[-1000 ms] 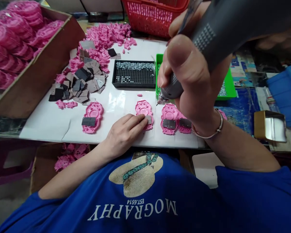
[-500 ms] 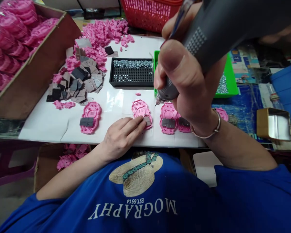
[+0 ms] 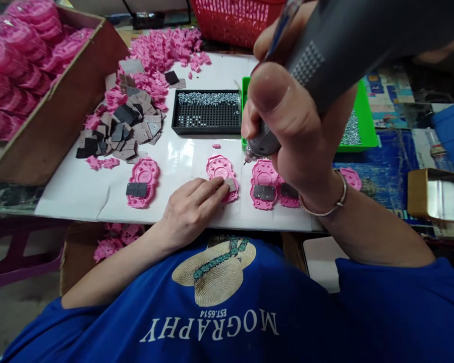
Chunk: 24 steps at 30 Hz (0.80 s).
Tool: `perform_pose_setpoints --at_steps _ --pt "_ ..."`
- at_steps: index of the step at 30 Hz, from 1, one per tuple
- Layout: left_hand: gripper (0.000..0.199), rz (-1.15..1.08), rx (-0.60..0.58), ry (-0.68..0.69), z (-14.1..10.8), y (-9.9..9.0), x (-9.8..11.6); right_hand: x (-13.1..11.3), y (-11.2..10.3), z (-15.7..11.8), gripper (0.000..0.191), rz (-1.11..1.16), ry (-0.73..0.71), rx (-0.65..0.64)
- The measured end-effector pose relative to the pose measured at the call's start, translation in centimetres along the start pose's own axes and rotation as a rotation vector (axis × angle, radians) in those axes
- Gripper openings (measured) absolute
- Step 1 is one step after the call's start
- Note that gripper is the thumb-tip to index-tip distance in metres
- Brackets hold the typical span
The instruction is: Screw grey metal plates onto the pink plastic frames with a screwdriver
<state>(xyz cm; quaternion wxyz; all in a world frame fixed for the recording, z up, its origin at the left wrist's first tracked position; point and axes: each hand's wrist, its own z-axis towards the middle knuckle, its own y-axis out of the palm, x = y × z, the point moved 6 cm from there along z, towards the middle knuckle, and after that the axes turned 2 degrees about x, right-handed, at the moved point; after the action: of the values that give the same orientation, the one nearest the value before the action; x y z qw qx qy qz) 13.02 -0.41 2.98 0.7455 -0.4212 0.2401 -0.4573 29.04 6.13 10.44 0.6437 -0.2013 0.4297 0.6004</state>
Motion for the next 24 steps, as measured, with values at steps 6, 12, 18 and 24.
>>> perform_pose_setpoints --at_steps 6,12,18,24 --pt "0.021 0.0 -0.001 -0.005 0.12 0.11 -0.06 0.05 -0.13 -0.18 0.042 0.033 0.022 0.02" --pt "0.021 0.002 0.001 -0.017 -0.02 0.24 -0.1 0.02 -0.06 -0.07 0.043 0.047 0.003 0.007" --pt "0.018 0.004 0.029 -0.016 0.17 0.08 -0.01 -0.04 -0.04 -0.59 0.041 -0.01 0.033 0.028" --pt "0.019 0.017 0.034 -0.012 0.14 0.0 -0.08 -0.11 0.36 -0.86 0.037 0.01 0.005 0.018"
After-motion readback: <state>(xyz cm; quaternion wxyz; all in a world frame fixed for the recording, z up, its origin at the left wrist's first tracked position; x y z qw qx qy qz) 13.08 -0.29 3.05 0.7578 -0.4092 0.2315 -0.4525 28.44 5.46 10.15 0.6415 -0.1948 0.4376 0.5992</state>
